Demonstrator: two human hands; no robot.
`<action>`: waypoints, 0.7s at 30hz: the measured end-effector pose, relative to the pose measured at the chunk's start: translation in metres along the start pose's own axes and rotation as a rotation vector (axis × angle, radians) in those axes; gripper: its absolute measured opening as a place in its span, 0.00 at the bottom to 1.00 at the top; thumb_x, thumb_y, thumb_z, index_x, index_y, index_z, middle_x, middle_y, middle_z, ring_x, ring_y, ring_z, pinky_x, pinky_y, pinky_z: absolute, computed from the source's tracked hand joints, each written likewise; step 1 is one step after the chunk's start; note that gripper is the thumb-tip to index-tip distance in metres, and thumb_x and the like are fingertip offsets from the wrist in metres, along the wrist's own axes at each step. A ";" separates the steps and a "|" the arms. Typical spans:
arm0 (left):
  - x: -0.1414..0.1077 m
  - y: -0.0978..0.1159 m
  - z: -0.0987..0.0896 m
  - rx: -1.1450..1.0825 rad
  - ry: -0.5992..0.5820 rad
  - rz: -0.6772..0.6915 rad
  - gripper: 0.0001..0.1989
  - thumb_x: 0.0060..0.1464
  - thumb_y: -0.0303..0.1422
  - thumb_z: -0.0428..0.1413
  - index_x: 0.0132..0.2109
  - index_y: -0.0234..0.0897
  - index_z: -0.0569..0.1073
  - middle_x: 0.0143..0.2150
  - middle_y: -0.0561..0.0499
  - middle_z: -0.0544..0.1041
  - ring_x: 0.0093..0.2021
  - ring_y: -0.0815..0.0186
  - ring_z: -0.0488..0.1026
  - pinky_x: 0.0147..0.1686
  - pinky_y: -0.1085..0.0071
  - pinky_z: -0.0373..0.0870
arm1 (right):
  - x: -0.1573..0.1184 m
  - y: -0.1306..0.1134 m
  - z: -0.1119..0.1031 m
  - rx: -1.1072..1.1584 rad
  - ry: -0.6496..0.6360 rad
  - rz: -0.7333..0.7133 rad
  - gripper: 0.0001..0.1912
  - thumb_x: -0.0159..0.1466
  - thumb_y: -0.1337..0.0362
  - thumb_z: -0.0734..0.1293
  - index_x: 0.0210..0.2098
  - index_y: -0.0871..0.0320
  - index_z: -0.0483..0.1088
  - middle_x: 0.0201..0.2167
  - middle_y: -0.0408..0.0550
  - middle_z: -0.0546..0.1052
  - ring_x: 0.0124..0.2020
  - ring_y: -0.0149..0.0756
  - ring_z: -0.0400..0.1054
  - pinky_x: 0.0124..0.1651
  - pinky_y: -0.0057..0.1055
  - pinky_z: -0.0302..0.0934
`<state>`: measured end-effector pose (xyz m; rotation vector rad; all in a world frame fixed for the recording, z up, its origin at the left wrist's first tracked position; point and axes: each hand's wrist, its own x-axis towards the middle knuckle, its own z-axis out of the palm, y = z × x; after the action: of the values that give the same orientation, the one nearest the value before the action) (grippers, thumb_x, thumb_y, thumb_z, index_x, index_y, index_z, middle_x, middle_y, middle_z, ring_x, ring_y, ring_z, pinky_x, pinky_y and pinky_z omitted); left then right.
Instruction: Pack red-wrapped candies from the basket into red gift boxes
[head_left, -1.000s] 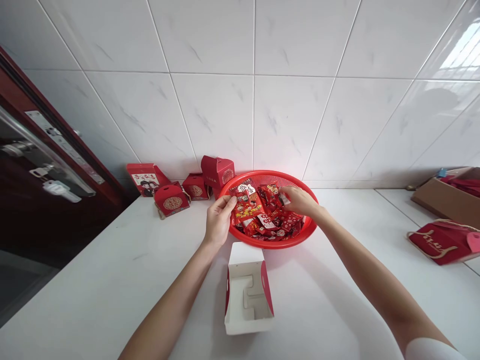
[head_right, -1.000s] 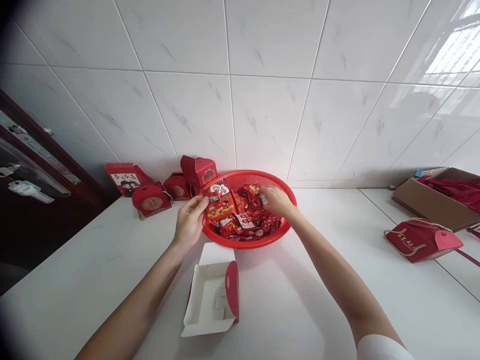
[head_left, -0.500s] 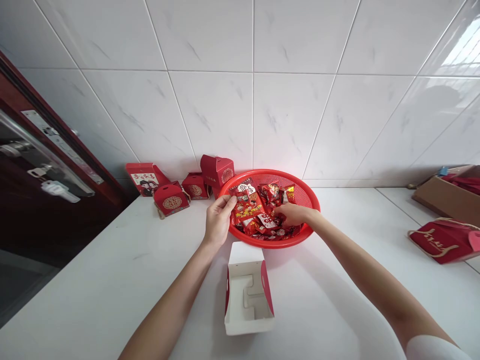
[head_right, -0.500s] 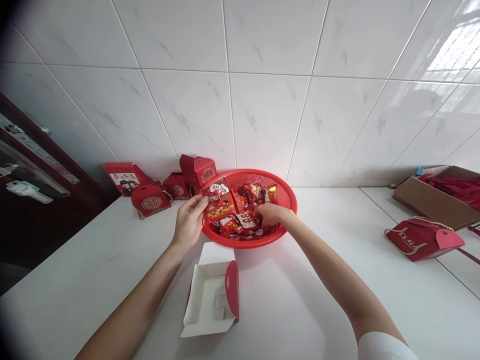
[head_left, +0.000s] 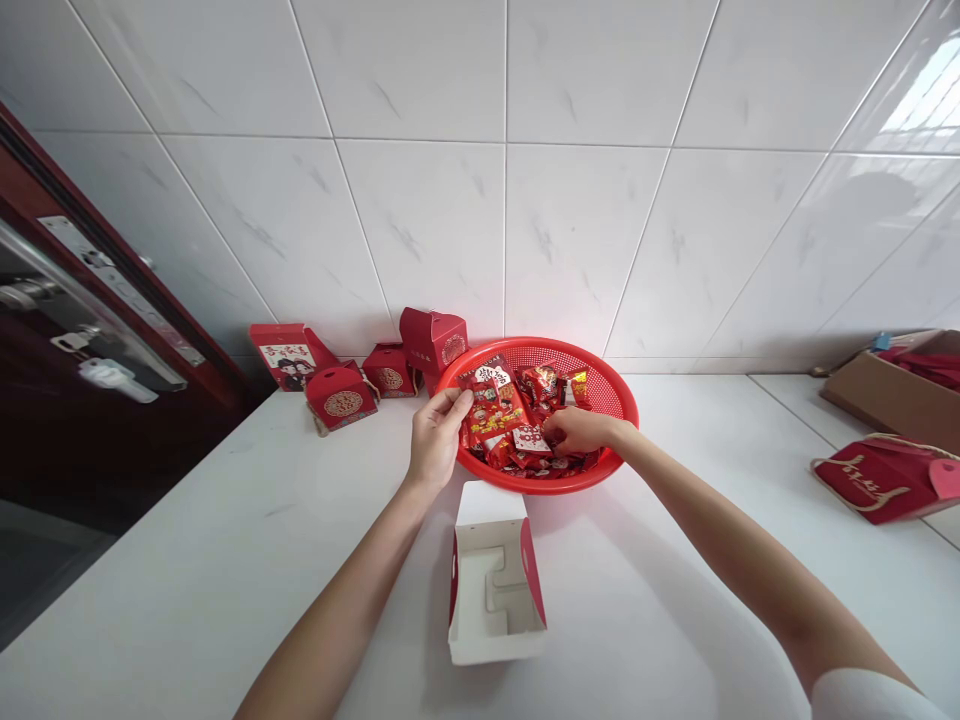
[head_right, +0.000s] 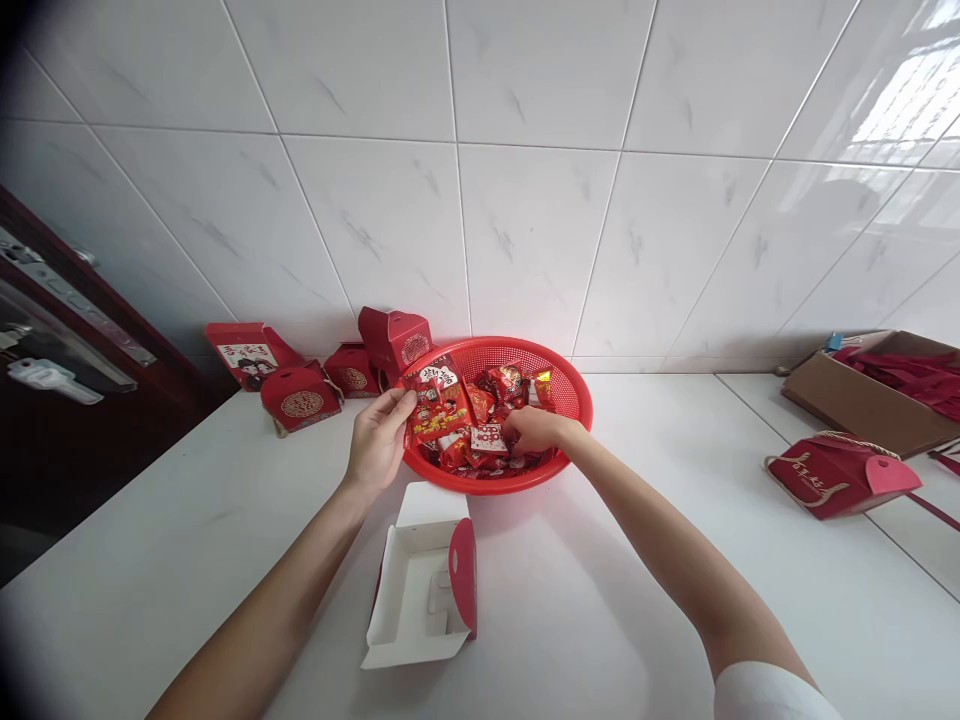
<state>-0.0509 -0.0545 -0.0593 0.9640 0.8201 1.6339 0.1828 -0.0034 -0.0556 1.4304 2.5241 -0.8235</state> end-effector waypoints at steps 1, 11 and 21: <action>0.000 0.000 0.000 0.002 -0.001 0.001 0.22 0.35 0.47 0.76 0.27 0.38 0.77 0.26 0.56 0.71 0.28 0.70 0.65 0.31 0.72 0.65 | 0.000 0.001 0.000 0.016 0.010 -0.005 0.05 0.54 0.71 0.73 0.29 0.57 0.74 0.34 0.49 0.79 0.37 0.42 0.72 0.31 0.29 0.58; 0.000 -0.002 -0.002 0.026 -0.021 0.026 0.19 0.41 0.46 0.74 0.28 0.38 0.77 0.27 0.55 0.71 0.29 0.68 0.66 0.31 0.71 0.66 | -0.008 -0.007 -0.007 0.221 0.240 -0.113 0.07 0.61 0.67 0.70 0.39 0.57 0.70 0.41 0.47 0.80 0.43 0.38 0.75 0.44 0.31 0.68; 0.001 -0.003 -0.003 0.014 -0.010 0.022 0.18 0.41 0.44 0.75 0.28 0.38 0.77 0.27 0.55 0.72 0.29 0.68 0.67 0.32 0.71 0.66 | -0.006 -0.002 0.000 0.059 0.038 0.011 0.12 0.49 0.65 0.79 0.21 0.55 0.72 0.23 0.42 0.76 0.30 0.39 0.71 0.32 0.30 0.58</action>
<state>-0.0525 -0.0529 -0.0625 0.9928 0.8179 1.6427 0.1848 -0.0085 -0.0523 1.4896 2.5373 -0.8853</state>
